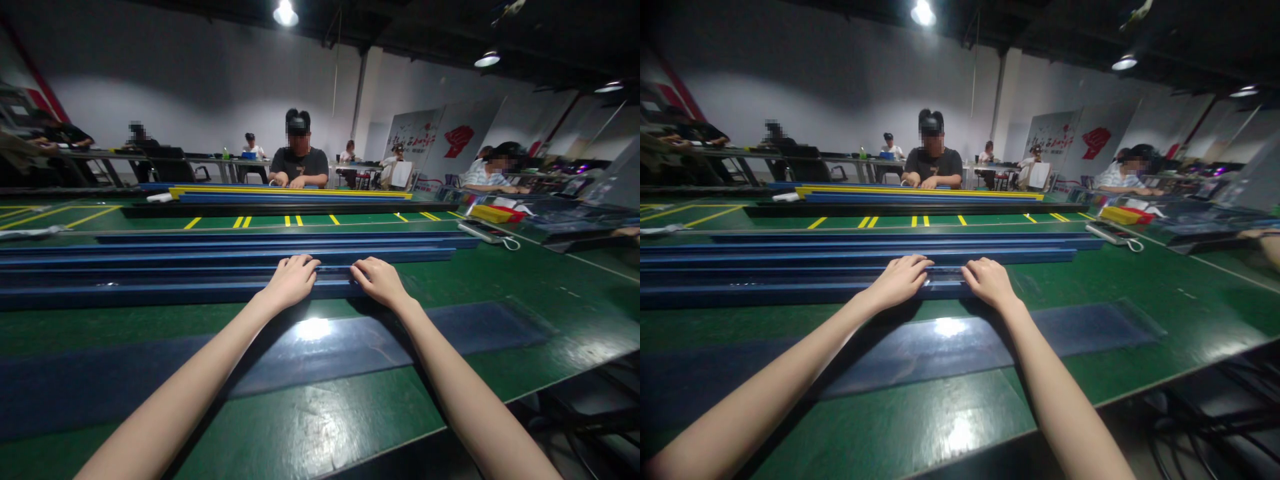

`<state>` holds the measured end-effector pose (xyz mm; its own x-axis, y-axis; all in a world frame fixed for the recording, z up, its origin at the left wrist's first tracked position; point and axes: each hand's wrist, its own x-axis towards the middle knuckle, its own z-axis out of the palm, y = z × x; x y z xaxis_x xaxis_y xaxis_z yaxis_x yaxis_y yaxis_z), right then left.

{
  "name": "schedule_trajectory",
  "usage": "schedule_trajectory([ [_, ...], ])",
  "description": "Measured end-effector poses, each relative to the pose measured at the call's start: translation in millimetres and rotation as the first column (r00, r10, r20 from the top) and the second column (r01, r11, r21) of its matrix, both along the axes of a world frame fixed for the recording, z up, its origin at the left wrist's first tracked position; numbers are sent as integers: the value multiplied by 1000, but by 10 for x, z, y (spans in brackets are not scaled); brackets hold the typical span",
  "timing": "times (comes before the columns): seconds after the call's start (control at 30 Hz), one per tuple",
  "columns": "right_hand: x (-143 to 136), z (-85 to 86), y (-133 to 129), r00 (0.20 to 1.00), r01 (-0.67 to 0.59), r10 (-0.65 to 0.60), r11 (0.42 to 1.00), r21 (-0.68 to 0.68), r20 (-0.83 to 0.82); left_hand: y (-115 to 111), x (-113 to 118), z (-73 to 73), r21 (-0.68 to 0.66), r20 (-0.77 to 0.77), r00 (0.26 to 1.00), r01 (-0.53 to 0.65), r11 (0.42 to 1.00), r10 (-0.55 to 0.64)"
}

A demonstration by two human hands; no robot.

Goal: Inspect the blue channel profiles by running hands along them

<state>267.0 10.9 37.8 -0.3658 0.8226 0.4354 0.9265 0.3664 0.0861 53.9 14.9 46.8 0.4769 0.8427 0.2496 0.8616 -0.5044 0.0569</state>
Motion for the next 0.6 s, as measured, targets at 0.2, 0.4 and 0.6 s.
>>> schedule_trajectory([
  [0.2, -14, -4, 3, 997, -77, 76, 997, -28, -25, -22, 33, -47, -40, -5, 1000, -20, 999, 20],
  [0.4, 7, 20, 1, 1000, 7, -7, 999, -40, 22, -16, 47, -83, -44, -20, 1000, -18, 999, 17],
  [0.6, 53, 12, 17, 990, 134, -136, 989, 63, 32, 31, -19, -88, -62, -23, 1000, -22, 998, 21],
])
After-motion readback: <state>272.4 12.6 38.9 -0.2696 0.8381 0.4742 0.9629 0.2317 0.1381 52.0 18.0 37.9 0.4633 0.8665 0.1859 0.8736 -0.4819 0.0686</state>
